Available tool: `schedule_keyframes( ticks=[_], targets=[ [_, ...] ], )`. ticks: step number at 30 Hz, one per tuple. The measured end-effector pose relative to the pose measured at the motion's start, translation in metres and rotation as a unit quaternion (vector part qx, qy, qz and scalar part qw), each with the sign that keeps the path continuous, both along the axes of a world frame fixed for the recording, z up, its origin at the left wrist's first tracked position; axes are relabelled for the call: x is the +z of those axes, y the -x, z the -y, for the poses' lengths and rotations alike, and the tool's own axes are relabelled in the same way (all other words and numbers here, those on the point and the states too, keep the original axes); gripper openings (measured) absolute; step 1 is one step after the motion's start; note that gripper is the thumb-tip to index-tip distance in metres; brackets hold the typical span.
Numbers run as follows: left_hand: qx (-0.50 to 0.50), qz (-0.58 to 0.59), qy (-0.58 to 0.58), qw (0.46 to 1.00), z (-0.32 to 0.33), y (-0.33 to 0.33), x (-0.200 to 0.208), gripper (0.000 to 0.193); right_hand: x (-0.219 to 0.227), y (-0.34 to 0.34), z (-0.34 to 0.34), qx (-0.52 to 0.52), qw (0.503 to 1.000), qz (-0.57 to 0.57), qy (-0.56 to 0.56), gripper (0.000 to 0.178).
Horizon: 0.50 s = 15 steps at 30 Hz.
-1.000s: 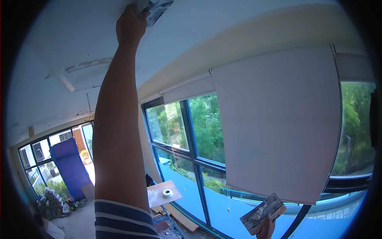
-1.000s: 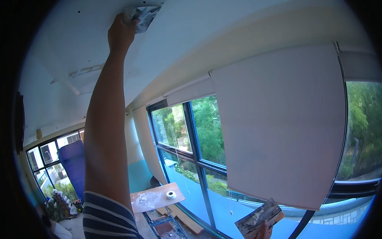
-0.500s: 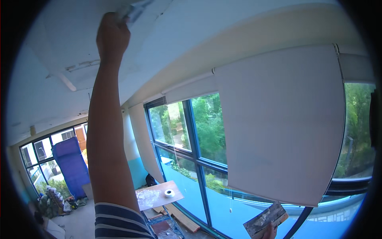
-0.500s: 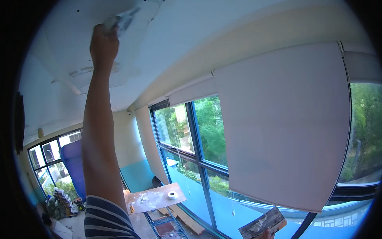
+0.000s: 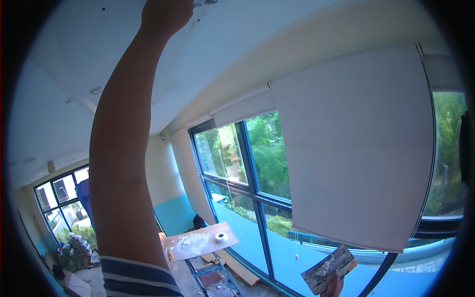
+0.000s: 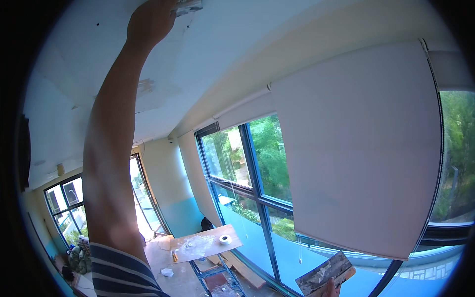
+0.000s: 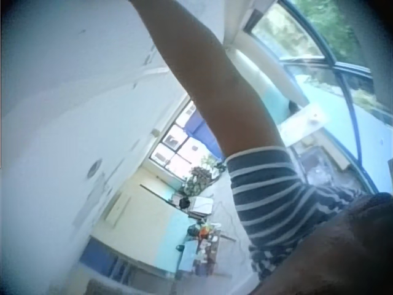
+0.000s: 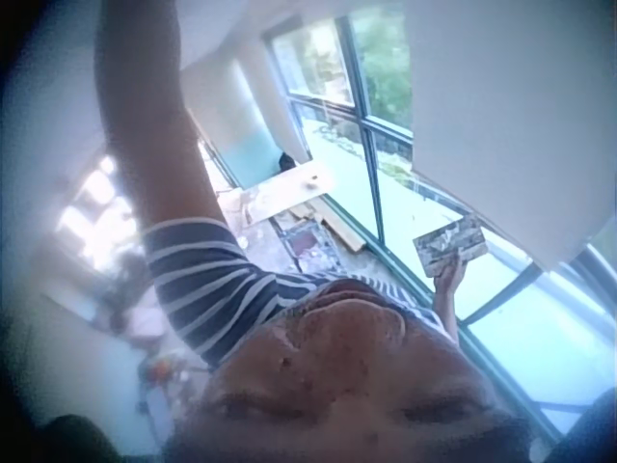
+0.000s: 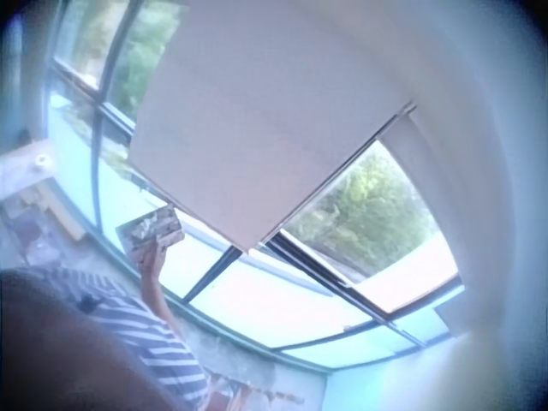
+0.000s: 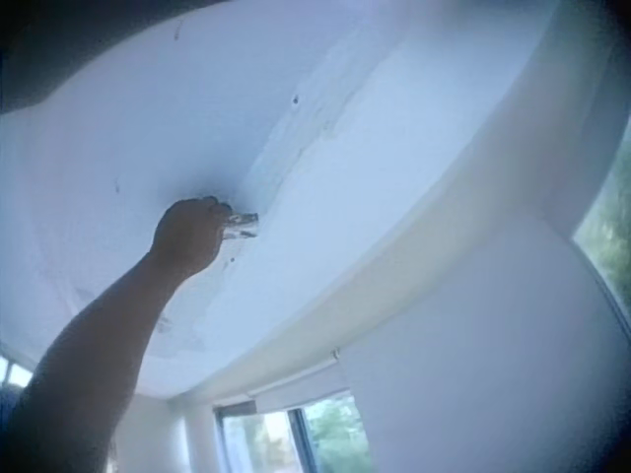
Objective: The person cuts a piece of drywall tape using a utility knife and applies it to the ceiling seam by hand. Then, they scoop joint compound with putty knives and spread it over the taped seam on the ceiling.
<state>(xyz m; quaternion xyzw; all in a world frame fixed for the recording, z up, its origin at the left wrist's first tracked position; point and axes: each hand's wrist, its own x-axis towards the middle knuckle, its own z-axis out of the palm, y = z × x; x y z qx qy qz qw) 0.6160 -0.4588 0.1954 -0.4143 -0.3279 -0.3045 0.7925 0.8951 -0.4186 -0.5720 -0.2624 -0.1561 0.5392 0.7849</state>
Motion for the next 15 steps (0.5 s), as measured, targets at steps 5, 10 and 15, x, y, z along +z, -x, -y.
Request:
schedule_keyframes(
  ticks=[5,10,15],
  targets=[
    [-0.075,-0.087,-0.087,0.99,0.039,-0.04,-0.001,0.02,0.009,0.007,-0.001,0.015,1.0,-0.018,0.021,0.055],
    [-0.263,-0.111,-0.158,0.945,0.034,-0.037,-0.024,0.02,-0.009,0.012,-0.007,0.014,1.0,0.0,-0.02,0.056],
    [-0.291,0.111,0.072,0.948,-0.015,0.032,-0.02,0.039,-0.02,0.009,-0.011,-0.021,0.995,-0.049,-0.088,0.057]
  ],
)
